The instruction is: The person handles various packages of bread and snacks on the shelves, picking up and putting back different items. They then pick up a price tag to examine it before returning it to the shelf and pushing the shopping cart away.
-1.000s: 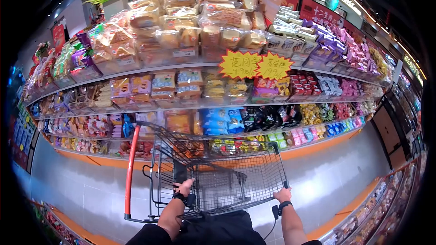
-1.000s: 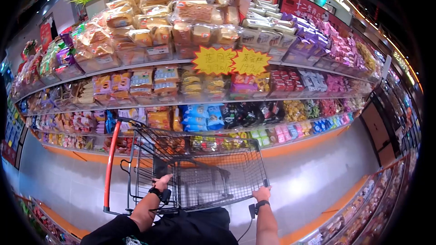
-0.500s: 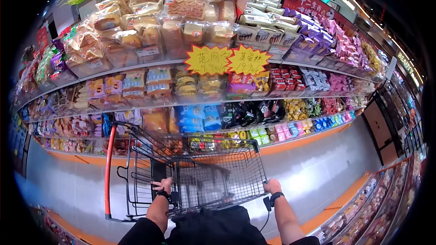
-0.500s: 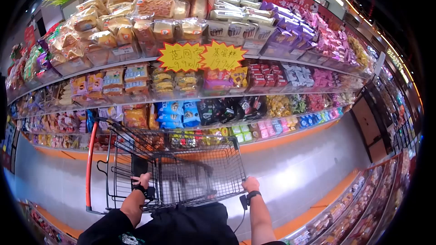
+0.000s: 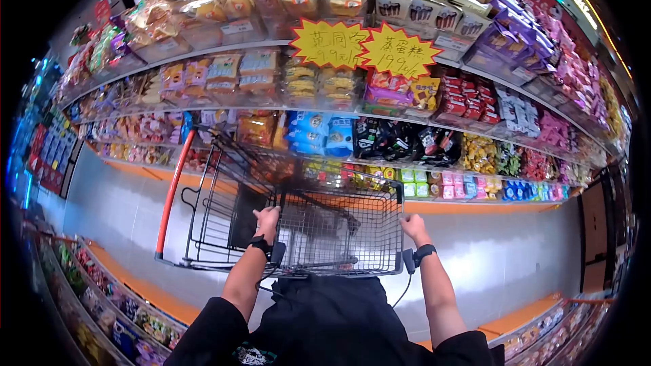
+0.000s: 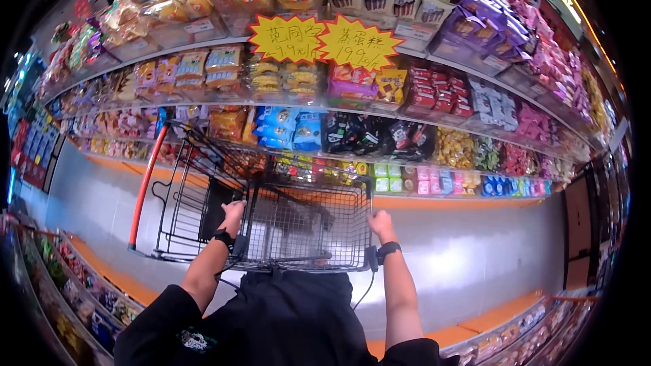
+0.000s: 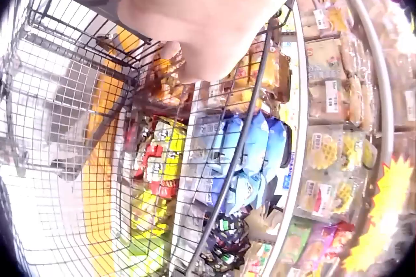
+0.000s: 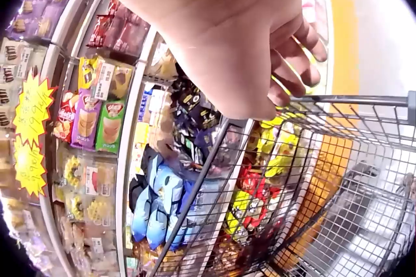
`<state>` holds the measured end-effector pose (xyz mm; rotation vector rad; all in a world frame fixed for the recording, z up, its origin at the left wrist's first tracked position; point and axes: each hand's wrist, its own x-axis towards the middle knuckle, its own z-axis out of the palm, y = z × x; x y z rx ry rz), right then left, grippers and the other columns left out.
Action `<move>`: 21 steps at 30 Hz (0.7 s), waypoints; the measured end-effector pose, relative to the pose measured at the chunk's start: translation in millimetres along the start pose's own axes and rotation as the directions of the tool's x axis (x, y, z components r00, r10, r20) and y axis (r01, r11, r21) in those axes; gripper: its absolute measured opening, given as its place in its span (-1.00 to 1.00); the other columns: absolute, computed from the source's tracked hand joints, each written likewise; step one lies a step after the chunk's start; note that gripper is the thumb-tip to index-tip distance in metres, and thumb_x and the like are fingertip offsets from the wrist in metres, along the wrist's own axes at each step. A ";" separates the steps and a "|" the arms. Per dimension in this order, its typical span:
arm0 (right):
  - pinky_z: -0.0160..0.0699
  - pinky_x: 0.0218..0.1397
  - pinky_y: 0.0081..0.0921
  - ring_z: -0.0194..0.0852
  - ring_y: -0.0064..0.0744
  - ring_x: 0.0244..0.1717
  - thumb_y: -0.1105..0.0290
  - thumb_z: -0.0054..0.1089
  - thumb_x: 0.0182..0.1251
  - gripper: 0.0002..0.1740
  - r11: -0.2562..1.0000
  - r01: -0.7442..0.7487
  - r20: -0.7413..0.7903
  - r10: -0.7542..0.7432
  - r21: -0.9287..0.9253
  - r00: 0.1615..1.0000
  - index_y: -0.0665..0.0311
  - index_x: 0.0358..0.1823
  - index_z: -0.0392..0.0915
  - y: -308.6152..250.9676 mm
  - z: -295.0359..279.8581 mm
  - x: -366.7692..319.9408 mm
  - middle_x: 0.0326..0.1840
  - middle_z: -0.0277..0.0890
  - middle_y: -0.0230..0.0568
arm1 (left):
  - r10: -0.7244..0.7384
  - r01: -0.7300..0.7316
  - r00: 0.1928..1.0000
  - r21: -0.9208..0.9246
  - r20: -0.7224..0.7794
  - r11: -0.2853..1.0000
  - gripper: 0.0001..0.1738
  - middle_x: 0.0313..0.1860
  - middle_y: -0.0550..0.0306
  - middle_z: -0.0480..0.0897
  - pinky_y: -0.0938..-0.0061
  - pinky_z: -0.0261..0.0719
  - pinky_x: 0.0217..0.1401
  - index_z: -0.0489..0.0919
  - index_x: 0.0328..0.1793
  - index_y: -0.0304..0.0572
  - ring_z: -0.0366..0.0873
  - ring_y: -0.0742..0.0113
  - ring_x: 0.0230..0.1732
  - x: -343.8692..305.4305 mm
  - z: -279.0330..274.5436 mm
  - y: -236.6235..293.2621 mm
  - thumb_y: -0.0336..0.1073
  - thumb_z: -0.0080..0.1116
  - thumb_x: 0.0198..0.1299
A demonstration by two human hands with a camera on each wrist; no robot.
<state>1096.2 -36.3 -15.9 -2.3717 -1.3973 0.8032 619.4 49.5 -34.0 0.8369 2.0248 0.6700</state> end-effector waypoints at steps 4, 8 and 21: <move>0.55 -0.12 -0.17 0.60 0.09 -0.30 0.06 0.16 0.15 -0.56 0.983 0.173 0.008 -0.174 0.061 0.985 0.38 -0.47 0.61 -31.5 -0.2 17.2 -0.46 0.58 0.15 | 0.162 -0.158 0.986 -0.086 0.049 0.984 -0.61 0.26 -0.21 0.47 0.34 -0.07 0.51 0.71 -0.11 -0.20 -0.14 0.06 0.58 -4.3 21.4 2.1 -0.03 0.14 0.19; 0.54 -0.20 -0.16 0.59 0.07 -0.39 0.03 0.18 0.14 -0.50 0.968 0.197 0.079 -0.211 0.156 0.974 0.45 -0.51 0.57 -53.9 9.3 20.6 -0.51 0.56 0.16 | 0.157 -0.135 0.985 -0.250 0.067 0.959 -0.63 -0.20 0.08 0.68 0.39 0.38 0.04 0.68 -0.26 -0.33 0.53 0.24 -0.06 -44.8 21.0 21.6 -0.11 0.12 0.24; 0.41 -0.44 -0.64 0.38 -0.68 -0.50 0.24 0.30 0.24 -0.73 0.668 -0.006 0.157 -0.166 0.744 0.974 0.29 -0.46 0.56 -106.7 -1.9 44.8 -0.46 0.49 -0.42 | 0.367 -0.251 0.900 -0.409 0.235 0.878 -0.74 -0.26 0.25 0.63 0.63 0.28 -0.42 0.63 -0.03 -0.13 0.47 0.59 -0.34 -81.4 39.5 114.9 -0.19 0.19 0.23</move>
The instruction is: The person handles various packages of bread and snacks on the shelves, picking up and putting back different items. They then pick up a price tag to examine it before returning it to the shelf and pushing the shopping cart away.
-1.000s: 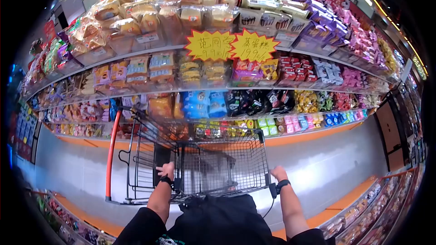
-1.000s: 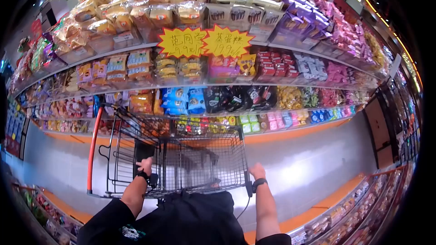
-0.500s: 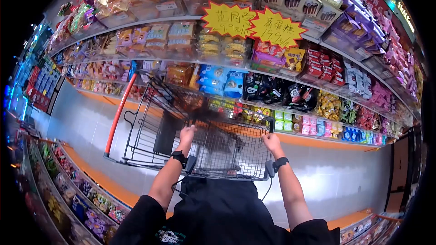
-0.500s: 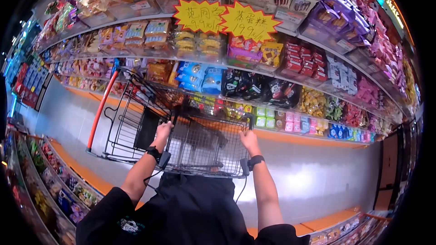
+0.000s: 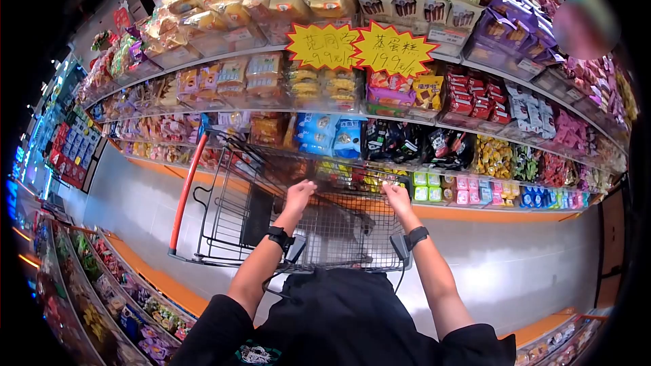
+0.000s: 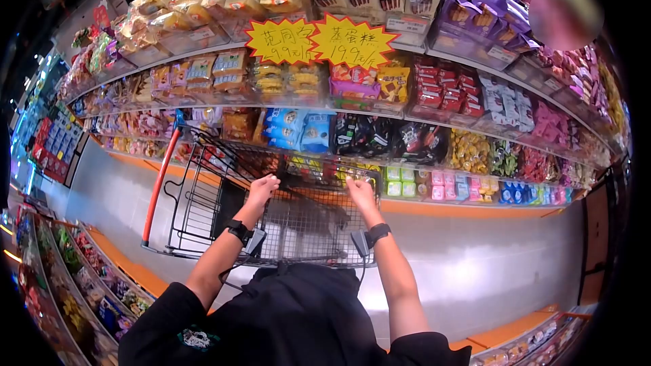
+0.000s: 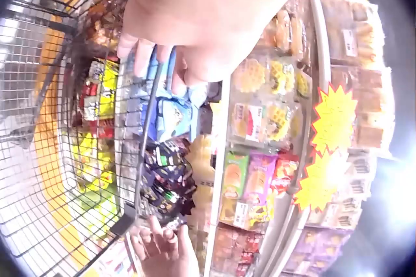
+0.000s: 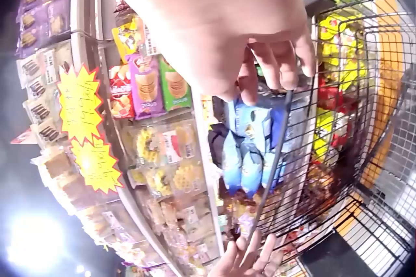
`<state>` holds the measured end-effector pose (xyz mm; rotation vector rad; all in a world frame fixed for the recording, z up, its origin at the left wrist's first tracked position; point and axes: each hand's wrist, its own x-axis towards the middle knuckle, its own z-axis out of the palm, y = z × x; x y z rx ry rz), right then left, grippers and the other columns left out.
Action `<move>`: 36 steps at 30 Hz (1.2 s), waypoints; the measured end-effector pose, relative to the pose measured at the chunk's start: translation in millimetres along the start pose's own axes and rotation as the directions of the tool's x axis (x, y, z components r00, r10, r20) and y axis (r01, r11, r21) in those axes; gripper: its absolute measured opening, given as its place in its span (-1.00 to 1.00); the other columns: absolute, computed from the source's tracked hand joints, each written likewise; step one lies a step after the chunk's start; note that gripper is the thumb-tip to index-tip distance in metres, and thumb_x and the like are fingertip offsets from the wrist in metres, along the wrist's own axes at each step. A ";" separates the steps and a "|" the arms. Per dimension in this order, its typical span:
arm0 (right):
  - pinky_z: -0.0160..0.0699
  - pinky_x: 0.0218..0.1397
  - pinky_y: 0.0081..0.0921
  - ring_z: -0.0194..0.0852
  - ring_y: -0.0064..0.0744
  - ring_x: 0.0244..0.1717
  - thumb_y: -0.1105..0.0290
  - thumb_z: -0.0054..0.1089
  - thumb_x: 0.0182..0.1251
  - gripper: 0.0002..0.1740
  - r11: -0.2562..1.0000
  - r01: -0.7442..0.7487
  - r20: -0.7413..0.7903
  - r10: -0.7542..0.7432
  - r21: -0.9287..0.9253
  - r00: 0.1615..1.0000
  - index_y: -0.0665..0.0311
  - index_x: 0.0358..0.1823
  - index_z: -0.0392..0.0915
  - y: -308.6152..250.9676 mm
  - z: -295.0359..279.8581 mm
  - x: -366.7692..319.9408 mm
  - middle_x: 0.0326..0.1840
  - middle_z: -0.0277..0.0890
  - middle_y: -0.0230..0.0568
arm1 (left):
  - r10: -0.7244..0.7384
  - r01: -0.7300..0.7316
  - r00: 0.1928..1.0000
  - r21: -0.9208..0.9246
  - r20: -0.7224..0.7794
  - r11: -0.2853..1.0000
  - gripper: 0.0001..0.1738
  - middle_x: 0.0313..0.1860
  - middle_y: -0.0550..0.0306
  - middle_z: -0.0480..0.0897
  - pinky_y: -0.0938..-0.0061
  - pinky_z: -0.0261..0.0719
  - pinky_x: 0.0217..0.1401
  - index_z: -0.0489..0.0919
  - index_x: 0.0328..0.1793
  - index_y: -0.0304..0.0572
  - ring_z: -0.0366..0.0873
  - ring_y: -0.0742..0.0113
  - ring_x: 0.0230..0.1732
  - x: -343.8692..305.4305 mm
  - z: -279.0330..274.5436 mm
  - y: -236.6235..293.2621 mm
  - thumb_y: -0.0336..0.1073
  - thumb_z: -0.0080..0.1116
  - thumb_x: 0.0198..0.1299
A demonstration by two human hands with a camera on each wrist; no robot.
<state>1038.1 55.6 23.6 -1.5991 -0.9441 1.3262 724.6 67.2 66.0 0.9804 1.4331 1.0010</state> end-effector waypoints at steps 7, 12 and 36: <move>0.41 -0.41 -0.66 0.40 -0.68 -0.46 0.26 0.32 0.23 -0.76 0.963 0.268 -0.047 -0.267 0.017 0.963 0.24 -0.31 0.48 -42.1 4.1 3.0 -0.40 0.47 -0.45 | 0.128 -0.134 0.989 0.075 0.079 0.988 -0.54 0.09 0.19 0.56 0.51 0.38 -0.07 0.48 0.26 -0.17 0.51 0.42 0.04 9.4 33.9 35.3 -0.18 0.14 0.26; 0.46 -0.30 -0.65 0.44 -0.70 -0.34 0.27 0.33 0.22 -0.75 0.949 0.005 0.142 -0.053 0.315 0.988 0.27 -0.19 0.59 -84.5 -0.5 -29.4 -0.34 0.52 -0.49 | 0.041 -0.037 0.989 -0.035 0.141 0.999 -0.54 0.35 0.12 0.39 0.49 0.39 -0.03 0.50 0.23 -0.21 0.51 0.40 0.07 0.7 31.8 52.0 -0.13 0.12 0.29; 0.48 -0.17 -0.63 0.51 -0.59 -0.19 0.18 0.31 0.23 -0.60 0.968 -0.009 0.135 -0.026 0.252 0.991 0.24 0.02 0.54 -66.1 66.3 -58.5 -0.15 0.55 -0.38 | -0.002 -0.007 0.999 -0.163 -0.053 0.987 -0.61 0.40 -0.08 0.32 0.43 0.36 0.18 0.56 0.09 -0.34 0.47 0.27 0.19 -2.6 -28.3 35.1 -0.19 0.16 0.27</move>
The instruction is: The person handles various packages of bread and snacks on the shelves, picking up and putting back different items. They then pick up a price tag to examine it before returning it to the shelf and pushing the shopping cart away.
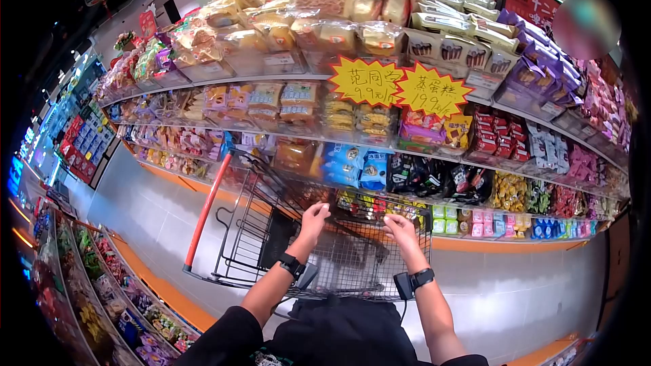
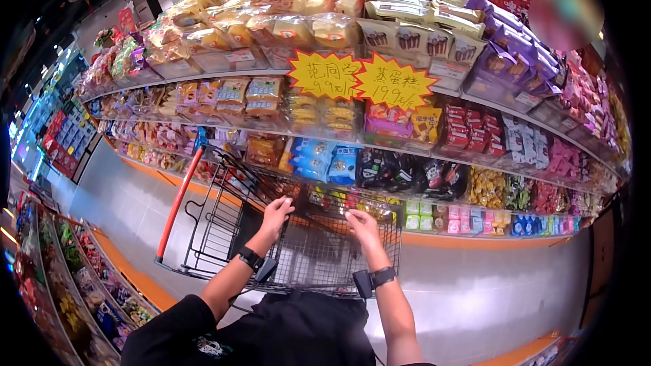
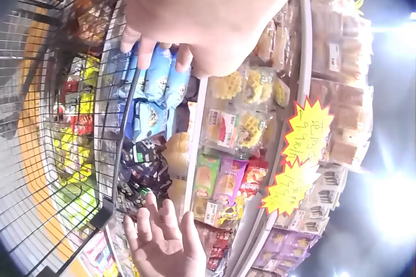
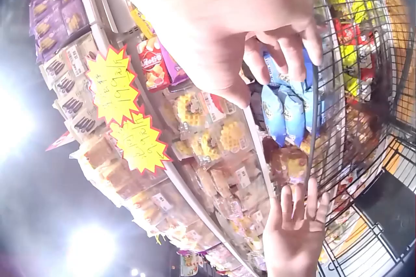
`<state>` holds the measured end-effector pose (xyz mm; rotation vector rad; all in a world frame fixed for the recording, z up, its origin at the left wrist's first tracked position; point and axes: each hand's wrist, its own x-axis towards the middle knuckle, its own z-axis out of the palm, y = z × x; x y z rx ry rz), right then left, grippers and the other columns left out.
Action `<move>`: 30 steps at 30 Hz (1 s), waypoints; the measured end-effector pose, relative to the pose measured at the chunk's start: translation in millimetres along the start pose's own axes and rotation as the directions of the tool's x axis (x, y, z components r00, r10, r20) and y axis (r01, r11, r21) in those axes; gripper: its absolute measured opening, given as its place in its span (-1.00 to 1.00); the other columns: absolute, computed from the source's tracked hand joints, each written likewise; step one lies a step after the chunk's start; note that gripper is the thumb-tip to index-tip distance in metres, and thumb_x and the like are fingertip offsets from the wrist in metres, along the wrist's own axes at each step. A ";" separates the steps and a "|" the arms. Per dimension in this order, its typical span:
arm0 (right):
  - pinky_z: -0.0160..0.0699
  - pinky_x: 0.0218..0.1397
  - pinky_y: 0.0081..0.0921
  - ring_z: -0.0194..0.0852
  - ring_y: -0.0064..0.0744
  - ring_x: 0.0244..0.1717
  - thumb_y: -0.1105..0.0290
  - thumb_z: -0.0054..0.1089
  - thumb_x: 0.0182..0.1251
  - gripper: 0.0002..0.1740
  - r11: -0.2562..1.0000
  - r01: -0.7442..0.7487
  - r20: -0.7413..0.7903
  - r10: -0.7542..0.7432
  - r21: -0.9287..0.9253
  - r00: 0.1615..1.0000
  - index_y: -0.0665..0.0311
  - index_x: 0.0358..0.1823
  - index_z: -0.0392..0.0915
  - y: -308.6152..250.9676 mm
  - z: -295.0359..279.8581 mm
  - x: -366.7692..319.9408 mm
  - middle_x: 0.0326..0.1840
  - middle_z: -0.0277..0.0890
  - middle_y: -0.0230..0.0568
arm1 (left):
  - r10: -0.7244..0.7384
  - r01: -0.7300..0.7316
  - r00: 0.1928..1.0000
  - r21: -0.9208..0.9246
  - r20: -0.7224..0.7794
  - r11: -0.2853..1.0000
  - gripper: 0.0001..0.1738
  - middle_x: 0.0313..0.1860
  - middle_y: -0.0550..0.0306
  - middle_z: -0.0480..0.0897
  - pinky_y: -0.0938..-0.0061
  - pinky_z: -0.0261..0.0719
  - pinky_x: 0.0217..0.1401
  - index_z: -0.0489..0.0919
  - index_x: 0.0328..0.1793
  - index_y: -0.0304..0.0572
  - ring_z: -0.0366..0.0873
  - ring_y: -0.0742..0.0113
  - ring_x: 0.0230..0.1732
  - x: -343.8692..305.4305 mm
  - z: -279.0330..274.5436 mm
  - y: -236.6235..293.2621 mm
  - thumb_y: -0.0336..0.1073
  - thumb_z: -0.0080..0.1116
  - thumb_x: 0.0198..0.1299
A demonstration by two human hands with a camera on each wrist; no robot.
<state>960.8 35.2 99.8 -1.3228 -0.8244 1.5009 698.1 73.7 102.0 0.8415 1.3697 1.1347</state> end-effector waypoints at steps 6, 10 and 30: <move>0.52 -0.12 -0.61 0.52 -0.55 -0.13 0.11 0.20 0.32 -0.55 0.995 -0.095 -0.052 0.095 0.001 0.994 0.24 0.10 0.50 2.5 29.0 -16.0 -0.13 0.53 -0.41 | -0.127 0.130 0.991 -0.099 0.033 0.987 -0.54 0.44 0.00 0.28 0.37 0.40 0.10 0.55 0.12 -0.30 0.56 0.31 0.06 5.7 -31.6 -14.1 -0.08 0.18 0.26; 0.51 -0.17 -0.61 0.51 -0.59 -0.17 0.14 0.15 0.36 -0.59 0.990 -0.102 -0.051 0.107 0.093 0.993 0.29 0.07 0.52 6.2 55.2 -13.5 -0.18 0.54 -0.39 | -0.080 0.083 0.995 -0.048 0.061 0.995 -0.61 0.43 0.09 0.30 0.42 0.40 0.06 0.57 0.05 -0.24 0.56 0.38 0.03 8.5 -52.9 -11.2 -0.10 0.18 0.26; 0.49 0.02 -0.33 0.50 -0.33 -0.10 -0.01 -0.05 0.44 -0.53 0.944 -0.093 -0.049 0.114 0.317 0.992 0.29 -0.02 0.48 23.9 131.7 -21.3 0.03 0.49 -0.23 | -0.156 0.165 0.978 -0.052 0.136 0.985 -0.59 0.00 0.28 0.58 0.42 0.40 0.02 0.49 0.19 -0.13 0.57 0.39 0.05 21.2 -122.4 -6.7 -0.08 0.07 0.33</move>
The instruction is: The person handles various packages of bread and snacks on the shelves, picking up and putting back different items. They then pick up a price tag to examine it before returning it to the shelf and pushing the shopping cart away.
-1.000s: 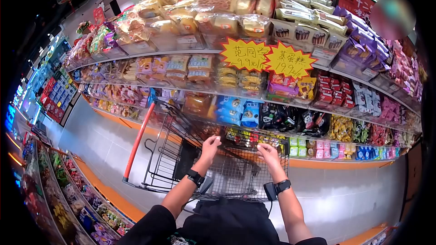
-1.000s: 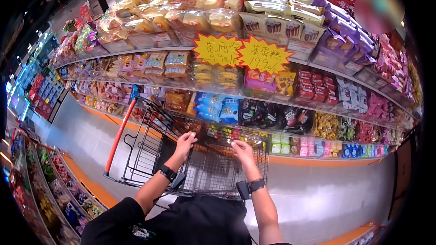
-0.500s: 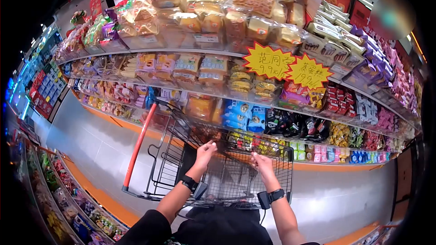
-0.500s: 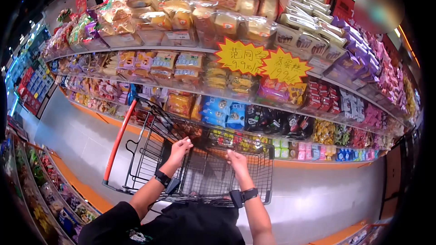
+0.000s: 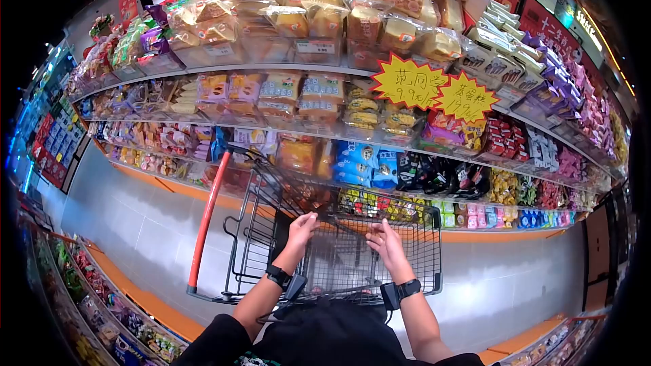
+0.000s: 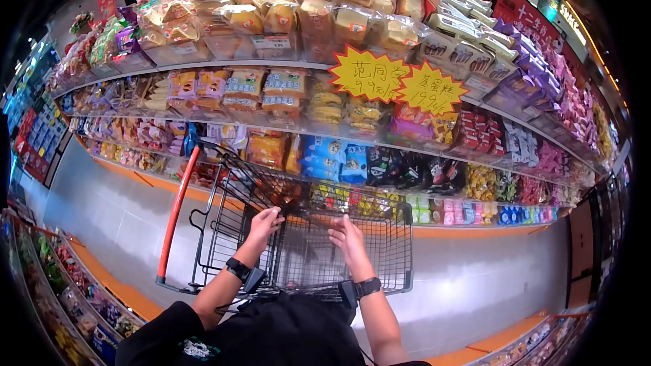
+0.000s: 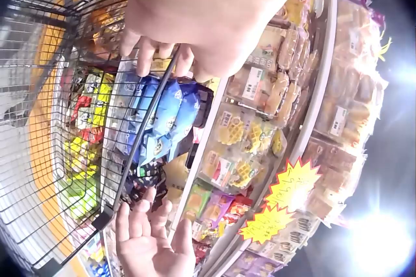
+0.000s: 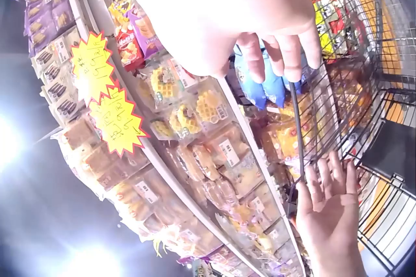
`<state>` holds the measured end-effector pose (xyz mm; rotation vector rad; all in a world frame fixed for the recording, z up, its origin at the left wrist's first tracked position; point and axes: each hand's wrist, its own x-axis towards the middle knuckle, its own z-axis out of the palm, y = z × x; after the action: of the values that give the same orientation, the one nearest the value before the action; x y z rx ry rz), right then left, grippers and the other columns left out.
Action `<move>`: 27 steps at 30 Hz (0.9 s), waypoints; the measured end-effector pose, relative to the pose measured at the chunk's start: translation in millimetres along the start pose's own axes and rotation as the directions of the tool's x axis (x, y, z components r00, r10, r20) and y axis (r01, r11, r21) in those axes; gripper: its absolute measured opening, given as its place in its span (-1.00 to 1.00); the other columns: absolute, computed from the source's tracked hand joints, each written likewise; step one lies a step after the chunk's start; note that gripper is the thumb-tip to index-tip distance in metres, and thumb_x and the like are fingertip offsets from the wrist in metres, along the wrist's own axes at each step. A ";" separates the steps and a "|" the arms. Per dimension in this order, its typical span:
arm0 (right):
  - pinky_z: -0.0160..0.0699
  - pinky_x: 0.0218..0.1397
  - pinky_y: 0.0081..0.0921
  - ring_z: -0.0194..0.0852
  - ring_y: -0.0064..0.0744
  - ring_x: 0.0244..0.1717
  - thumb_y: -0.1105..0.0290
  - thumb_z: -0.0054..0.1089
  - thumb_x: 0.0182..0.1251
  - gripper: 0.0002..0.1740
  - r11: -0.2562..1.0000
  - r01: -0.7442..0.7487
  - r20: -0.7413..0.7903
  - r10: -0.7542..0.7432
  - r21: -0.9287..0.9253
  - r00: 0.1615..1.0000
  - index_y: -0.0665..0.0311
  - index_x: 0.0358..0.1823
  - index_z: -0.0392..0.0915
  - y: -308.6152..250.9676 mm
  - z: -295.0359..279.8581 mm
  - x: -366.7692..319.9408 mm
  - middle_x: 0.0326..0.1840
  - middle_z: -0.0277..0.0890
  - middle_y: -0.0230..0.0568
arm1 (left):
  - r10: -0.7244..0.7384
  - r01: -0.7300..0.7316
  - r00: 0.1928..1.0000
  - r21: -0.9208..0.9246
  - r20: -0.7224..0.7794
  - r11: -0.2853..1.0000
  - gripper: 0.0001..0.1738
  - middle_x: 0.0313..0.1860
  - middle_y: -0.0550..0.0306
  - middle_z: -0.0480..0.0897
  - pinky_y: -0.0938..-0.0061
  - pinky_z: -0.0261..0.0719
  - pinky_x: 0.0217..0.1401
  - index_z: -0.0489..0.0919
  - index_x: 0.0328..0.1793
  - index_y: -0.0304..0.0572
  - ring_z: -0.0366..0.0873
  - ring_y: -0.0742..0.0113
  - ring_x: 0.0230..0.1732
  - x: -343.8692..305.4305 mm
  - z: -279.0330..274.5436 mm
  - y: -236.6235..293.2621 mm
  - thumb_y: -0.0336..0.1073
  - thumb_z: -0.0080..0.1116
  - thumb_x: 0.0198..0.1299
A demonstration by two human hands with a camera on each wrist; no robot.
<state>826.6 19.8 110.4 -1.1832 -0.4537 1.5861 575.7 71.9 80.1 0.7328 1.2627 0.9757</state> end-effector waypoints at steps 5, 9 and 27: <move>0.47 0.07 -0.31 0.47 -0.31 -0.05 -0.02 -0.05 0.43 -0.54 0.994 -0.039 0.033 0.036 0.105 0.999 0.26 -0.04 0.48 1.4 -6.0 3.0 0.08 0.49 -0.20 | -0.001 0.001 1.000 -0.030 0.013 1.000 -0.59 0.03 0.26 0.58 0.42 0.40 0.03 0.51 0.17 -0.14 0.57 0.32 0.08 -1.7 -6.0 -11.0 -0.08 0.08 0.32; 0.44 0.12 -0.30 0.45 -0.31 -0.02 0.00 0.01 0.40 -0.60 0.982 -0.085 0.063 0.075 0.168 0.995 0.21 -0.06 0.47 3.2 -10.6 1.7 0.12 0.48 -0.22 | -0.003 0.005 1.000 -0.075 0.031 0.997 -0.58 0.10 0.21 0.57 0.43 0.42 0.04 0.49 0.19 -0.18 0.56 0.27 0.11 -4.2 -10.9 -19.5 -0.08 0.04 0.34; 0.49 0.13 -0.21 0.50 -0.29 -0.09 0.22 0.05 0.37 -0.77 0.861 -0.164 -0.022 0.199 0.482 0.980 0.21 -0.14 0.47 -0.9 -25.8 -6.4 0.03 0.53 -0.19 | -0.126 0.124 0.989 0.024 0.080 0.992 -0.57 0.07 0.22 0.58 0.40 0.38 0.08 0.50 0.18 -0.15 0.56 0.30 0.09 -8.1 6.2 -30.4 -0.07 0.09 0.31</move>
<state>848.8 7.4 102.7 -0.9105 0.1081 1.6834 587.3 52.0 57.9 0.6929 1.2332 0.8254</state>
